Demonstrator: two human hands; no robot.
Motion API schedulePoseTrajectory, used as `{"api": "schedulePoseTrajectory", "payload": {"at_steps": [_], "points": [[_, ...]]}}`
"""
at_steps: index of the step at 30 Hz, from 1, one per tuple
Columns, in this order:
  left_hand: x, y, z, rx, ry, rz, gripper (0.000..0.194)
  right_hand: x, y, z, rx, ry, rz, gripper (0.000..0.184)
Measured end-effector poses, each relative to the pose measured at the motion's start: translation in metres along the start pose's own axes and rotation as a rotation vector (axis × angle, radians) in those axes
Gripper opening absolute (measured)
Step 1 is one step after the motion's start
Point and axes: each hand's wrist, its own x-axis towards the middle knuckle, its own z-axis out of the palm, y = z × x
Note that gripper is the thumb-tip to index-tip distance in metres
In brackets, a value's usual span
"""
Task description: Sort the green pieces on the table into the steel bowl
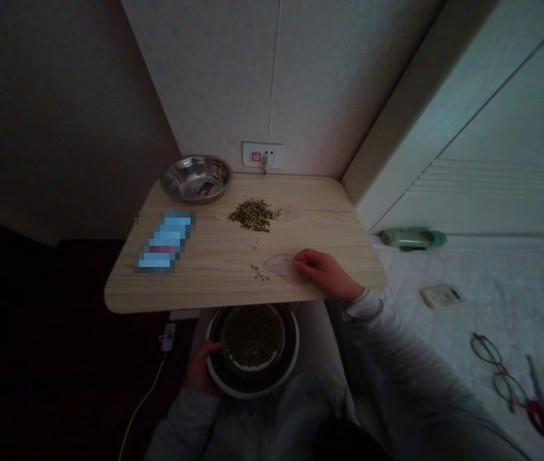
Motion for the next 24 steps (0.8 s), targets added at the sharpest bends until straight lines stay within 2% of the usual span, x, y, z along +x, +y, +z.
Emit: {"api": "schedulePoseTrajectory", "payload": {"at_steps": [7,16,24], "points": [[0.001,-0.001,-0.003,-0.020,-0.020,0.023,0.014,-0.011,0.004,-0.002,0.003,0.015,0.043,0.022],[0.002,-0.001,0.000,0.009,0.002,0.032,0.014,-0.024,-0.001,0.003,0.002,0.000,0.038,0.022],[-0.001,-0.002,0.002,-0.008,-0.025,0.005,0.015,-0.027,-0.003,0.005,0.005,-0.010,0.016,0.021]]}}
